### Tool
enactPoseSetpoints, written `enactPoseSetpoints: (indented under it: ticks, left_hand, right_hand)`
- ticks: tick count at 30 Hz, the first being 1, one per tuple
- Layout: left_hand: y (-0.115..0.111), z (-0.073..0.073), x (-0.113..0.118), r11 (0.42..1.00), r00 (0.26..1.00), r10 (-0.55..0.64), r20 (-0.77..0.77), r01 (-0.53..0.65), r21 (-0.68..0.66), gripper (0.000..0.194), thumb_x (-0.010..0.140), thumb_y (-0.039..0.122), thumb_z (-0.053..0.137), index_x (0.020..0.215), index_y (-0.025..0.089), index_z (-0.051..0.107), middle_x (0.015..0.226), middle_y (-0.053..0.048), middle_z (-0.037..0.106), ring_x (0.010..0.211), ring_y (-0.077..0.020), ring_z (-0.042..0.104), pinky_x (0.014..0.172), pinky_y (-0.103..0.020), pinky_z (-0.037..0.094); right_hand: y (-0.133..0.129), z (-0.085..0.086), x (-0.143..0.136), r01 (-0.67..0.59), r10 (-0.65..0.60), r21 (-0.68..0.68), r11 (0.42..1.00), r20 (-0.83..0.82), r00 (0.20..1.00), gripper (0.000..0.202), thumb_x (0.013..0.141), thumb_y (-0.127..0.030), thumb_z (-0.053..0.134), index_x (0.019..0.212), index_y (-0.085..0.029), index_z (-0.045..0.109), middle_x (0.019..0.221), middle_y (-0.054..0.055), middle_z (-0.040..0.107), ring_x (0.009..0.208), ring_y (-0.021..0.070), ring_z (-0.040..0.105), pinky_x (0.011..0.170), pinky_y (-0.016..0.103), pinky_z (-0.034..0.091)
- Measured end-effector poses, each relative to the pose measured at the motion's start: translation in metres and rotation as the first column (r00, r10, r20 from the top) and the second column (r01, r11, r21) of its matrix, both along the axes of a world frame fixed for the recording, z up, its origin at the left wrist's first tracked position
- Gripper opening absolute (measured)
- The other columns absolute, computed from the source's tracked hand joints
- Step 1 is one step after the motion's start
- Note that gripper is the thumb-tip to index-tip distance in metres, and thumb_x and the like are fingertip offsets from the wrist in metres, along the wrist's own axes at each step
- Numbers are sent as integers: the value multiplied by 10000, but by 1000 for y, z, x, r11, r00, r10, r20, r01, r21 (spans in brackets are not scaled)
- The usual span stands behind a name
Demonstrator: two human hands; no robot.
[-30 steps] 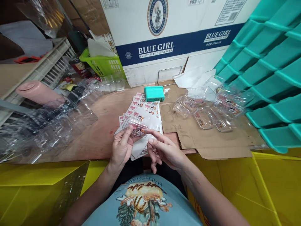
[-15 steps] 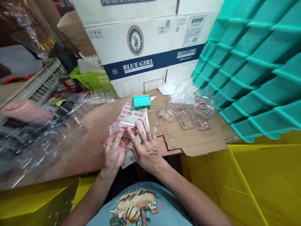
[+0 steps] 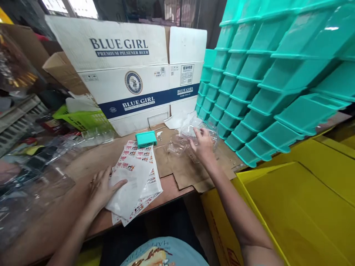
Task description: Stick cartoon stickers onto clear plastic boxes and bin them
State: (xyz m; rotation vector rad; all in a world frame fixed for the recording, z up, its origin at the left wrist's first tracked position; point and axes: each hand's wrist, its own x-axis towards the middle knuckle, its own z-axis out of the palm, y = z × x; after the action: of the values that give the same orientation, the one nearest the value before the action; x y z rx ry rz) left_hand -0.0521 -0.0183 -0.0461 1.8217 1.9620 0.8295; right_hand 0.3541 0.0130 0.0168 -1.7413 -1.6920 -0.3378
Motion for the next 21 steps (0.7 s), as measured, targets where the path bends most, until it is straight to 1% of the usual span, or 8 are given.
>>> enactPoseSetpoints:
  ticks: [3, 5, 8, 11, 14, 16, 19, 21]
  left_hand:
    - [4, -5, -2, 995, 980, 1, 197, 19, -96, 519, 651, 436, 755, 1101, 188, 681, 1121, -118, 719, 1065, -343, 630, 934, -440, 476]
    - [3, 0, 4, 995, 909, 36, 416, 7, -101, 423, 622, 434, 787, 949, 174, 722, 980, -91, 750, 933, -309, 667, 808, -367, 517]
    - [-3, 16, 12, 990, 714, 27, 699, 78, -118, 412, 601, 454, 835, 860, 147, 741, 871, -74, 750, 775, -248, 671, 683, -300, 513]
    - [-11, 32, 14, 972, 534, -7, 845, 202, -120, 450, 605, 415, 867, 936, 135, 746, 897, -67, 749, 728, -195, 666, 658, -265, 518]
    - [-16, 40, 10, 959, 438, -2, 899, 256, -123, 432, 638, 368, 865, 981, 140, 734, 901, -63, 753, 703, -164, 668, 660, -253, 530]
    - [-15, 39, 8, 966, 404, 18, 915, 228, -120, 367, 664, 351, 854, 938, 143, 728, 855, -50, 754, 659, -142, 658, 638, -237, 522]
    - [-12, 34, 9, 978, 346, 26, 938, 187, -96, 297, 681, 329, 845, 883, 143, 730, 832, -38, 755, 645, -127, 654, 641, -224, 516]
    - [-12, 31, 13, 980, 283, 16, 959, 186, -71, 303, 679, 302, 847, 919, 153, 738, 858, -34, 760, 682, -127, 665, 677, -224, 521]
  right_hand:
    - [2, 0, -26, -44, 41, 40, 998, 68, 997, 474, 935, -370, 538, 1351, -144, 563, 1429, 235, 446, 1327, 393, 405, 1059, 617, 349]
    - [-2, 1, -65, -257, 259, 54, 965, -27, 966, 469, 953, -393, 528, 1369, -178, 549, 1432, 205, 472, 1343, 345, 418, 1084, 573, 361]
    - [0, -2, -125, -600, 555, -66, 797, -311, 772, 587, 896, -453, 632, 1409, -194, 511, 1399, 179, 534, 1291, 301, 496, 1060, 503, 426]
    - [19, -9, -162, -780, 499, -234, 581, -654, 568, 742, 799, -442, 748, 1430, -158, 481, 1243, 168, 635, 1100, 276, 611, 913, 443, 514]
    - [36, -15, -176, -873, 439, -260, 411, -783, 440, 599, 806, -341, 739, 1342, -140, 563, 923, 62, 675, 823, 178, 624, 760, 337, 523]
    - [36, -15, -181, -855, 547, -254, 453, -678, 491, 495, 820, -293, 721, 1282, -156, 608, 846, 28, 643, 767, 161, 591, 741, 328, 509]
    - [21, -13, -195, -746, 651, -146, 650, -400, 645, 373, 861, -264, 680, 1222, -177, 638, 988, 91, 635, 932, 233, 568, 860, 409, 479]
    - [7, -12, -207, -733, 699, -63, 678, -254, 669, 230, 915, -262, 612, 1121, -182, 676, 1020, 112, 627, 994, 258, 538, 900, 420, 454]
